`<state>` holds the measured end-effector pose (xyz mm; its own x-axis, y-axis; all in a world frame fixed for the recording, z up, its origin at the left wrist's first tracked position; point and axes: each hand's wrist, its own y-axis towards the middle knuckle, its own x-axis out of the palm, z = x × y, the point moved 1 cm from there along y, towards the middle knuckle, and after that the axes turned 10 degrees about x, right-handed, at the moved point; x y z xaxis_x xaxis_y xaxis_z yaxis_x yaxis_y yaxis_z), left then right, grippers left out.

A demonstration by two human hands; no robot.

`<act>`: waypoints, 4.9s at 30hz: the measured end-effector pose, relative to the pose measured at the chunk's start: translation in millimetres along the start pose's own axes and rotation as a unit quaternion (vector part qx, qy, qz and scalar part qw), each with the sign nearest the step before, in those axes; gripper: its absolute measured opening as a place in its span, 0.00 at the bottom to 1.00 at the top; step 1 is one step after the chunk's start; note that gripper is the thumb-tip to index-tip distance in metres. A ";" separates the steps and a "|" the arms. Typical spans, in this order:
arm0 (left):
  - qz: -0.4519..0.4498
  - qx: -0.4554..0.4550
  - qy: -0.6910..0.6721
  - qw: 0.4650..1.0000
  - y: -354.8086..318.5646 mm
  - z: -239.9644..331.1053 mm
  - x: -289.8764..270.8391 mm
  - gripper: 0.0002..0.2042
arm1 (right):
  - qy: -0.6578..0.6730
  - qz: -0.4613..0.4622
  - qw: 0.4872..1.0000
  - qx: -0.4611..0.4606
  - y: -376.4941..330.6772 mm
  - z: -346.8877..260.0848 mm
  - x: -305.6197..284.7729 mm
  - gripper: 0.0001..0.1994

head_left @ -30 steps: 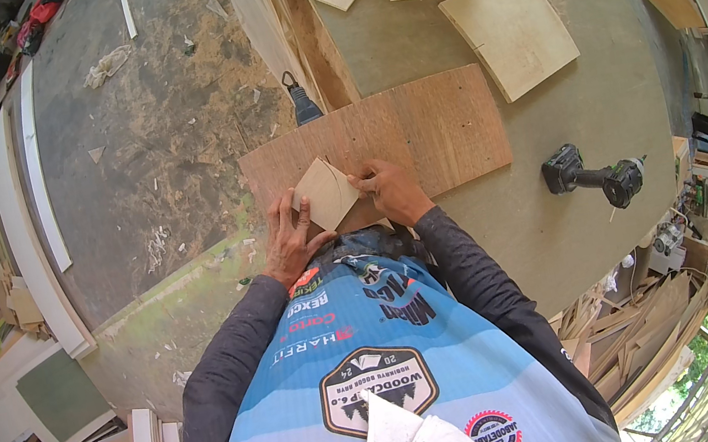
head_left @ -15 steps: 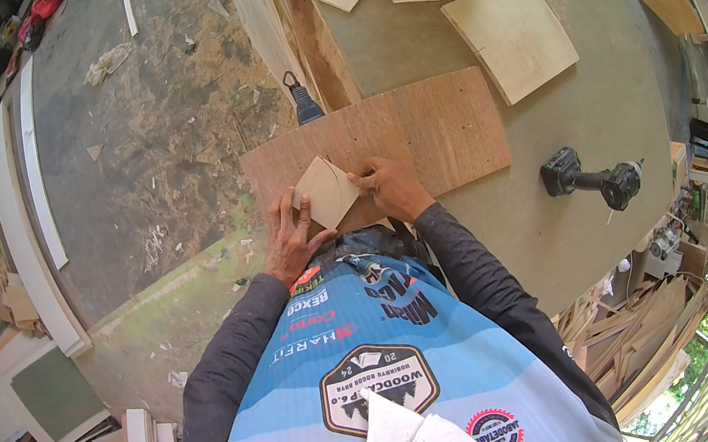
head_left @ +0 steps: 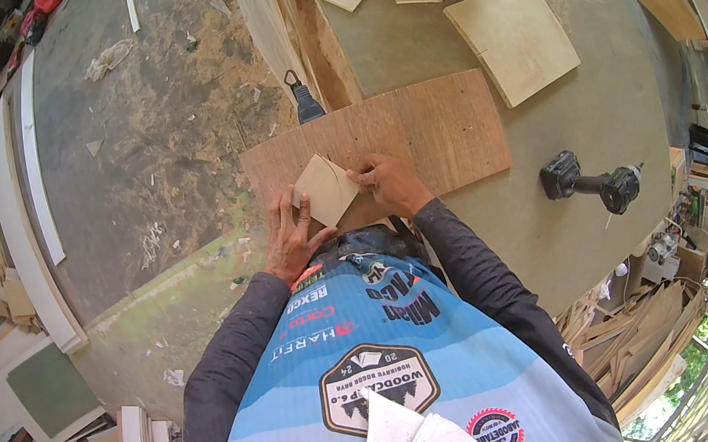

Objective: The person marks a square wood piece and uses a handheld electric cutter to trim the edges.

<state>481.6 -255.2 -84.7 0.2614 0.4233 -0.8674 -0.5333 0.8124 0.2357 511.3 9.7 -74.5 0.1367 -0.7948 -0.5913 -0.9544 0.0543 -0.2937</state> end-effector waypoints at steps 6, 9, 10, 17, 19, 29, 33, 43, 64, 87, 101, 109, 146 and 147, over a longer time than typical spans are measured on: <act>0.002 -0.006 -0.003 1.000 0.9 0.9 0.1 0.49 | -0.005 0.005 1.000 -0.017 3.2 5.4 2.7 0.10; 0.005 -0.008 -0.005 1.000 1.1 1.4 -0.1 0.49 | -0.001 0.008 1.000 -0.022 4.1 7.2 3.4 0.10; 0.006 -0.008 -0.006 1.000 0.9 1.2 0.1 0.50 | 0.001 0.010 1.000 -0.024 4.0 6.8 3.6 0.11; 0.010 -0.009 -0.006 1.000 1.0 1.5 1.3 0.50 | -0.017 0.006 1.000 -0.022 6.9 6.5 2.3 0.11; 0.009 -0.009 -0.001 1.000 0.9 1.8 1.0 0.50 | -0.007 0.004 1.000 -0.016 6.9 6.2 1.7 0.11; 0.008 -0.016 0.004 1.000 1.1 2.7 1.2 0.49 | -0.009 0.000 1.000 -0.020 8.4 0.3 -3.2 0.11; 0.006 -0.022 0.003 1.000 1.1 2.6 1.9 0.48 | -0.019 0.001 1.000 -0.024 10.4 3.2 -2.1 0.11; 0.008 -0.024 0.006 1.000 0.9 0.9 3.7 0.47 | -0.039 -0.004 0.999 -0.024 11.1 1.9 -3.6 0.10; 0.011 -0.018 0.016 1.000 3.2 -0.2 3.2 0.51 | -0.019 0.016 0.999 -0.030 12.5 3.3 -1.8 0.08; 0.011 -0.024 0.019 0.999 4.4 -0.4 3.0 0.48 | -0.044 0.027 0.997 -0.055 17.6 5.7 -2.2 0.08; 0.017 -0.028 0.026 0.999 4.6 -0.7 4.1 0.47 | -0.005 0.007 0.999 -0.054 21.0 -3.3 -9.0 0.08; 0.009 -0.023 0.026 0.999 0.9 -6.9 8.6 0.42 | -0.039 0.006 0.997 -0.062 23.5 -1.3 -10.4 0.09; 0.026 -0.035 0.030 0.999 4.8 -4.2 8.4 0.41 | -0.003 -0.035 0.998 -0.043 35.4 -3.3 -16.5 0.09; 0.026 -0.036 0.030 0.999 5.0 -4.0 8.3 0.41 | -0.010 -0.038 0.999 -0.037 35.6 -3.6 -16.8 0.08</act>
<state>477.9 -249.3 -92.4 0.1847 0.4380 -0.8798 -0.6022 0.7579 0.2509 474.0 22.8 -72.3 0.2133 -0.7829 -0.5844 -0.9581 -0.0505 -0.2820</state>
